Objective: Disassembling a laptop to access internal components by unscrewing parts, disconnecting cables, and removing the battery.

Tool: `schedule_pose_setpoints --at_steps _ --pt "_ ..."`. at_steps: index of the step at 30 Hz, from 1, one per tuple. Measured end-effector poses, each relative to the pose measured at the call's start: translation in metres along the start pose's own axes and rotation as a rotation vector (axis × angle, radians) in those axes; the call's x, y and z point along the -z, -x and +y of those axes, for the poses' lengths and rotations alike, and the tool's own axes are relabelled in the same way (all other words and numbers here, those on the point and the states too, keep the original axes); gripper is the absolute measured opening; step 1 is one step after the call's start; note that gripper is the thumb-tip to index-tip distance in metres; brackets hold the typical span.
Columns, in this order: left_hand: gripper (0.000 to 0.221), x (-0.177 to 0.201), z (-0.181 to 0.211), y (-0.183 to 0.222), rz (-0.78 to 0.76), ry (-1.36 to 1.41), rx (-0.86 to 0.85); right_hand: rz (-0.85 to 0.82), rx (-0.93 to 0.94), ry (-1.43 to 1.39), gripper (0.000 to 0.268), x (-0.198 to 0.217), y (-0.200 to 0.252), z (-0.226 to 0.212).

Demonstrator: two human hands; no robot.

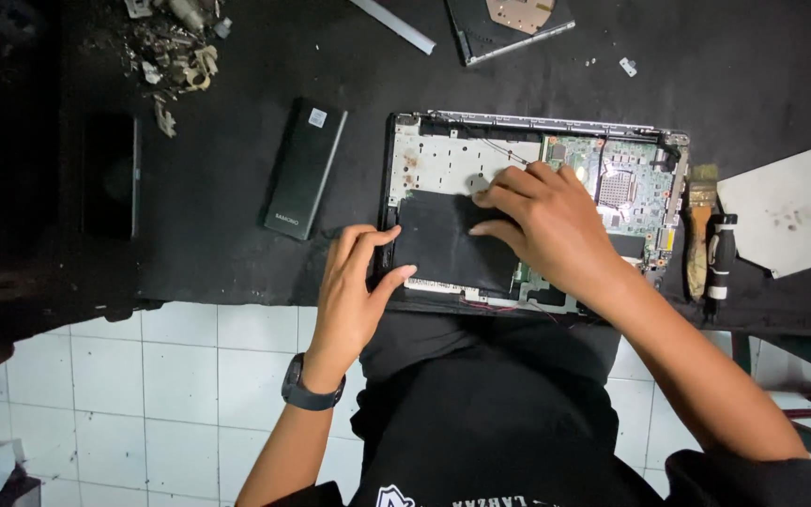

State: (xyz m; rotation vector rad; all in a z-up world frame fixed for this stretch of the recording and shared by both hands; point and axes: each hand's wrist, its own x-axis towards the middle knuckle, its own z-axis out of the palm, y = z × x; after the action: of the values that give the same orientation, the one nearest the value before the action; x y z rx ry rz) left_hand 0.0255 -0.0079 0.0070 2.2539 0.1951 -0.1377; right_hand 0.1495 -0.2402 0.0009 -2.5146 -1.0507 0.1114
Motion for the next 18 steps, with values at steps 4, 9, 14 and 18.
schedule_pose_setpoints --at_steps 4,9,14,18 --pt "0.039 0.001 0.003 -0.001 -0.001 -0.002 -0.014 0.02 0.01 -0.036 0.022 -0.01 0.007 0.006" --pt "0.037 0.002 0.005 -0.001 -0.013 -0.024 0.001 0.019 -0.002 0.005 0.025 -0.018 0.008 0.008" --pt "0.039 0.002 0.003 -0.004 -0.029 -0.062 0.002 -0.001 -0.007 0.143 0.022 -0.024 0.011 0.002" --pt "0.038 0.002 0.002 -0.003 -0.036 -0.059 -0.007 -0.034 -0.007 0.179 0.023 -0.023 0.011 0.0"
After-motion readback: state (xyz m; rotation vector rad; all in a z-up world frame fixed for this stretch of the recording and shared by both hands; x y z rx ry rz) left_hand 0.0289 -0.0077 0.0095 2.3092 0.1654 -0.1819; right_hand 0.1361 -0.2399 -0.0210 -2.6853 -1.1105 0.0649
